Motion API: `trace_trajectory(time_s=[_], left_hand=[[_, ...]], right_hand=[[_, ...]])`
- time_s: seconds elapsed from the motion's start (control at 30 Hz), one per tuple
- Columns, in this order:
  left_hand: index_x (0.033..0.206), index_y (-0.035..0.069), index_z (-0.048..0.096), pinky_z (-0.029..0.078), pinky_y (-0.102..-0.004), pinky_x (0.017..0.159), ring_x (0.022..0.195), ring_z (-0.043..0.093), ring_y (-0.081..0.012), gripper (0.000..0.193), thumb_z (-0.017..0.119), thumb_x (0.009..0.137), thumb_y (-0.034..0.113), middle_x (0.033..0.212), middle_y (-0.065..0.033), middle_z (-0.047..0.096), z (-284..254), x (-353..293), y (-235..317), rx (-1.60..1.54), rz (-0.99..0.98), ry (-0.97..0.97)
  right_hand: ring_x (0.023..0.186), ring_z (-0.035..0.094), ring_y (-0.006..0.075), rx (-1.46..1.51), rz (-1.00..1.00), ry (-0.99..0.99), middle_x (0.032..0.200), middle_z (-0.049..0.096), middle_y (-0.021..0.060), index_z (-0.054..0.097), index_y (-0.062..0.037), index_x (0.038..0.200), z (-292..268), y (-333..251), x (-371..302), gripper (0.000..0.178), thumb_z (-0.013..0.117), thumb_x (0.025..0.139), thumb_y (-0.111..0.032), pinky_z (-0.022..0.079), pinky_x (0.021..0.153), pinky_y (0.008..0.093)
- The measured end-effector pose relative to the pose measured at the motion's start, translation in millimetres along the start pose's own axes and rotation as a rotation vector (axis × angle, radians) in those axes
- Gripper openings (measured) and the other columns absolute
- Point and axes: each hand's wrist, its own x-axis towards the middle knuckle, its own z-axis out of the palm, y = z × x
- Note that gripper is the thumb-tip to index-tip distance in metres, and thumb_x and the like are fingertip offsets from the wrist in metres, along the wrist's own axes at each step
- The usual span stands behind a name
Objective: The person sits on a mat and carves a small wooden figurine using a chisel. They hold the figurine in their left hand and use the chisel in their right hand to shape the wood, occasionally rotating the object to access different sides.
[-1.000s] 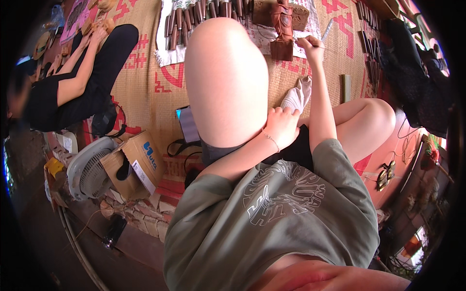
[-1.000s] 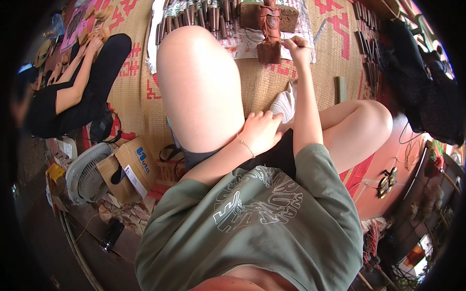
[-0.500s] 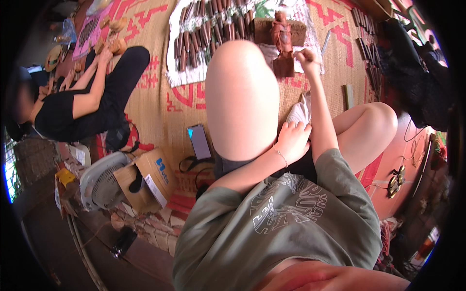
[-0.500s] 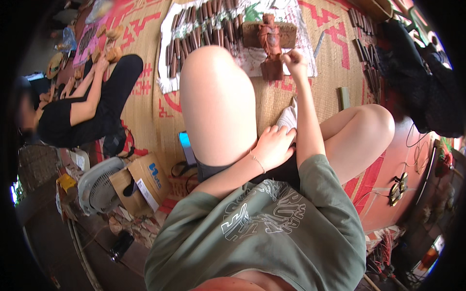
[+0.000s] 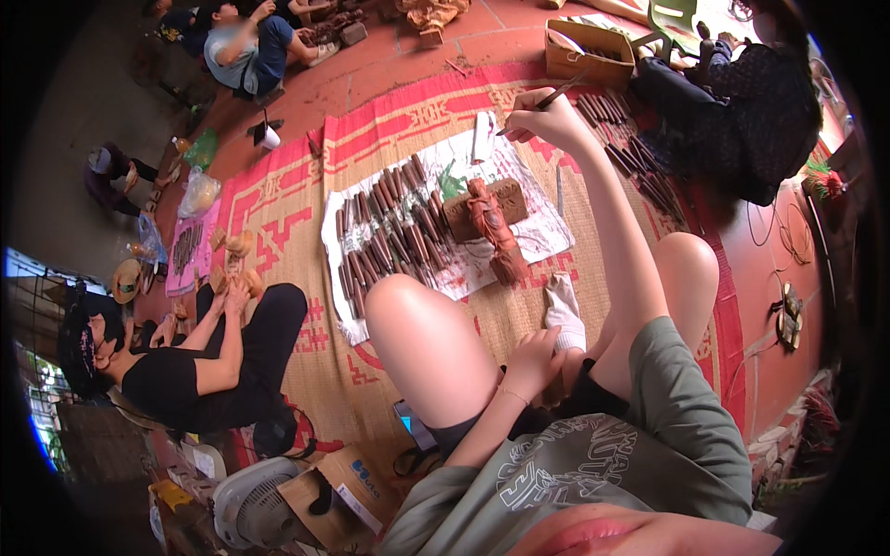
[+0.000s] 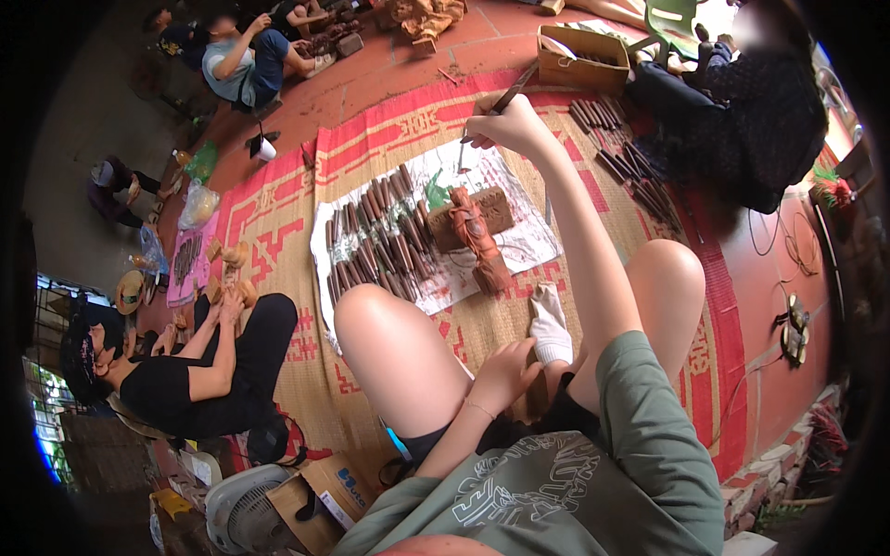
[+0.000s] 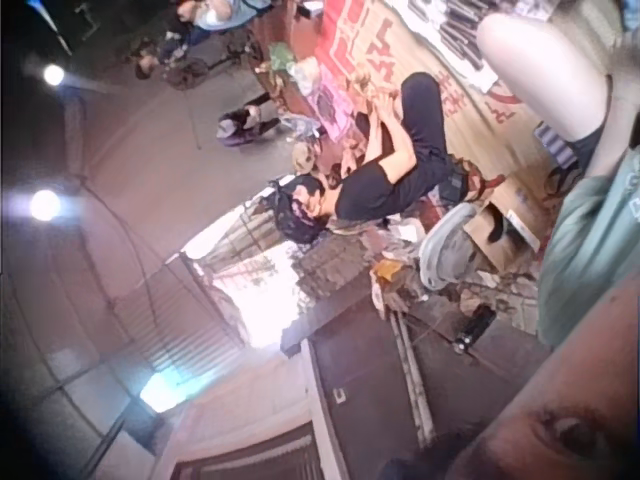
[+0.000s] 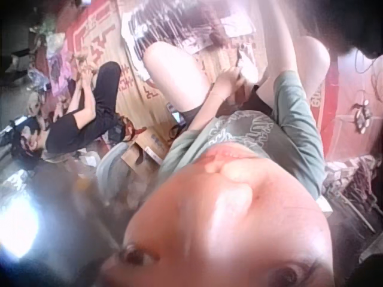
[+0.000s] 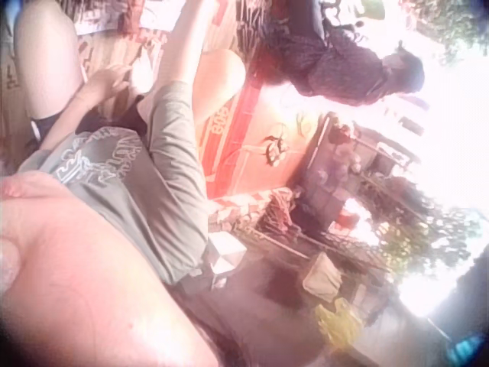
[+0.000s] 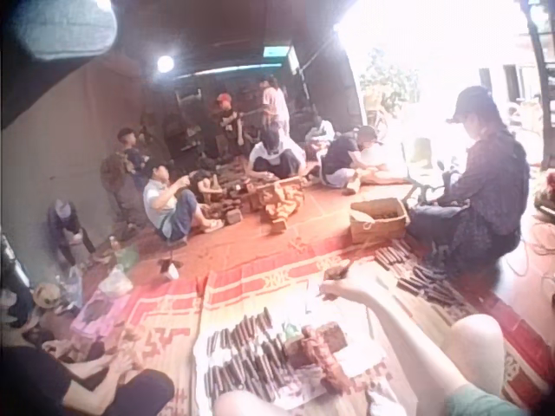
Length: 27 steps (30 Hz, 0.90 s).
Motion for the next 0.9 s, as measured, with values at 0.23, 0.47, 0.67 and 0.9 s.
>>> trace_trajectory(time_s=[0.23,0.47,0.67,0.9], left_hand=[[0.123,0.002,0.049,0.042,-0.0406,0.092,0.106,0.053,-0.0337,0.045,0.057,0.085,0.025,0.113,-0.0189,0.057,-7.4,-1.0,3.9,-0.05,0.046,-0.041],[0.123,0.001,0.05,0.044,-0.0433,0.087,0.1,0.056,-0.0353,0.045,0.057,0.086,0.026,0.106,-0.0204,0.059,-4.8,1.9,11.6,-0.076,-0.009,-0.034],[0.12,0.002,0.051,0.045,-0.0449,0.082,0.094,0.058,-0.0333,0.042,0.056,0.084,0.024,0.101,-0.0173,0.059,-9.7,31.1,39.1,0.12,-0.031,0.179],[0.102,0.003,0.054,0.046,-0.0505,0.078,0.095,0.057,-0.0357,0.039,0.059,0.077,0.031,0.1,-0.0166,0.058,31.3,101.2,-7.6,0.188,-0.383,0.281]], right_hand=[[0.057,0.055,0.0344,-0.925,-0.394,-0.253,0.06,0.054,0.0174,0.056,0.0013,0.066,9.2,-27.6,27.6,0.016,0.064,0.065,-0.012,0.044,0.055,0.0434],[0.063,0.06,0.0329,-0.922,-0.444,-0.635,0.066,0.06,0.0168,0.063,-0.001,0.071,31.7,67.9,17.4,0.015,0.06,0.06,-0.011,0.048,0.057,0.0407],[0.078,0.064,0.0324,-1.082,-0.296,-0.617,0.081,0.065,0.0168,0.067,-0.0043,0.08,47.1,86.8,34.6,0.021,0.064,0.061,-0.014,0.052,0.064,0.0404],[0.075,0.064,0.0303,-1.064,-0.227,-0.68,0.078,0.065,0.0157,0.066,-0.0066,0.084,57.1,79.6,12.1,0.023,0.068,0.065,-0.02,0.051,0.064,0.0396]])
